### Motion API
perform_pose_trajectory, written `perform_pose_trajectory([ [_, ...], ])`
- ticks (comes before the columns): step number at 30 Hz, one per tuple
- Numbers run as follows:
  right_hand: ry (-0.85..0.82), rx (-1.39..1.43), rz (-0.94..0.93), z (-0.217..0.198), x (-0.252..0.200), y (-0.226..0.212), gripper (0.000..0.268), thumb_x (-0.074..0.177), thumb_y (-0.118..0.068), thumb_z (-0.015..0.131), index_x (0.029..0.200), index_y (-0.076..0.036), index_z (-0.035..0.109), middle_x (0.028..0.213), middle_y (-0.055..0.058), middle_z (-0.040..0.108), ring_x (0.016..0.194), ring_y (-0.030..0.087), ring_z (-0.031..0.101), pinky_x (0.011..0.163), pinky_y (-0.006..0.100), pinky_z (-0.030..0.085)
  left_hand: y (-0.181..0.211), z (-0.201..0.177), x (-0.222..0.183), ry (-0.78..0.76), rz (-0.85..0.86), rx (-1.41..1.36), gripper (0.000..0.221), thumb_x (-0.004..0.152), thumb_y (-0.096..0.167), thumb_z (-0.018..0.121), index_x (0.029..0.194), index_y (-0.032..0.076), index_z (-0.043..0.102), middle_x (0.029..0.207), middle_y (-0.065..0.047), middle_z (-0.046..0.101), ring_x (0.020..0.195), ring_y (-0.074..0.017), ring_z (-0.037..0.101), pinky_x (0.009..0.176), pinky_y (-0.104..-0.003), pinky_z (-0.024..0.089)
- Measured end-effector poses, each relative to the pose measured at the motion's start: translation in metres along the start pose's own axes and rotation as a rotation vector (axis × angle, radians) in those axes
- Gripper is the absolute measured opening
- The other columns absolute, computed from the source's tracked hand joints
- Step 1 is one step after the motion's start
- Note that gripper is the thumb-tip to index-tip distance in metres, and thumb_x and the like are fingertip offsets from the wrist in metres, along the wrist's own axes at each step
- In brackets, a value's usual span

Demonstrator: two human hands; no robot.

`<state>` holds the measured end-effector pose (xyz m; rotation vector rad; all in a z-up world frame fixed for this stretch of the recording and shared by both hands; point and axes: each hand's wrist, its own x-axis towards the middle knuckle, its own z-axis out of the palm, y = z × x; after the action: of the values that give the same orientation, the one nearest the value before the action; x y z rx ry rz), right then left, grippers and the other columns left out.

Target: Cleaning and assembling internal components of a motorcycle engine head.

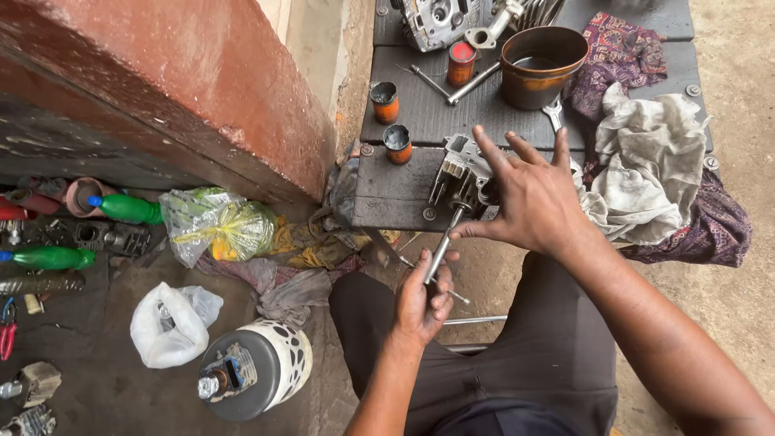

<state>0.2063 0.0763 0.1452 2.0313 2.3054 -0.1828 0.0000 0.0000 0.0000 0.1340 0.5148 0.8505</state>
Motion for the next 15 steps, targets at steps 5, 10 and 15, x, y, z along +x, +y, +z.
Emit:
perform_pose_trajectory([
  [5,0.189,0.224,-0.007,0.01,0.002,-0.002,0.149,0.05,-0.093,0.071,0.162,-0.01,0.02,0.137,0.027,0.056,0.133,0.045,0.045,0.11,0.066,0.026,-0.001,0.029,-0.01,0.221,0.46,0.975,0.04,0.107,0.032,0.052,0.122,-0.002,0.066,0.077,-0.003,0.067,0.058,-0.0097,0.062,0.049,-0.029,0.051],
  [10,0.263,0.334,0.107,0.02,0.009,-0.02,0.112,0.071,-0.069,0.079,0.16,-0.017,0.036,0.125,0.021,0.06,0.119,0.043,0.058,0.103,0.059,0.045,-0.017,0.011,-0.026,0.213,0.649,1.319,0.034,0.106,0.025,0.058,0.124,-0.002,0.067,0.088,-0.006,0.071,0.072,-0.0142,0.07,0.064,-0.032,0.056],
  [15,0.408,0.208,0.064,0.022,0.007,-0.027,0.098,0.074,-0.057,0.084,0.151,-0.012,0.042,0.109,0.019,0.063,0.106,0.039,0.061,0.1,0.064,0.039,-0.014,-0.021,-0.005,0.005,0.165,0.195,0.058,0.11,0.046,0.05,0.109,-0.009,0.07,0.07,-0.005,0.069,0.051,-0.0111,0.066,0.047,-0.031,0.056],
])
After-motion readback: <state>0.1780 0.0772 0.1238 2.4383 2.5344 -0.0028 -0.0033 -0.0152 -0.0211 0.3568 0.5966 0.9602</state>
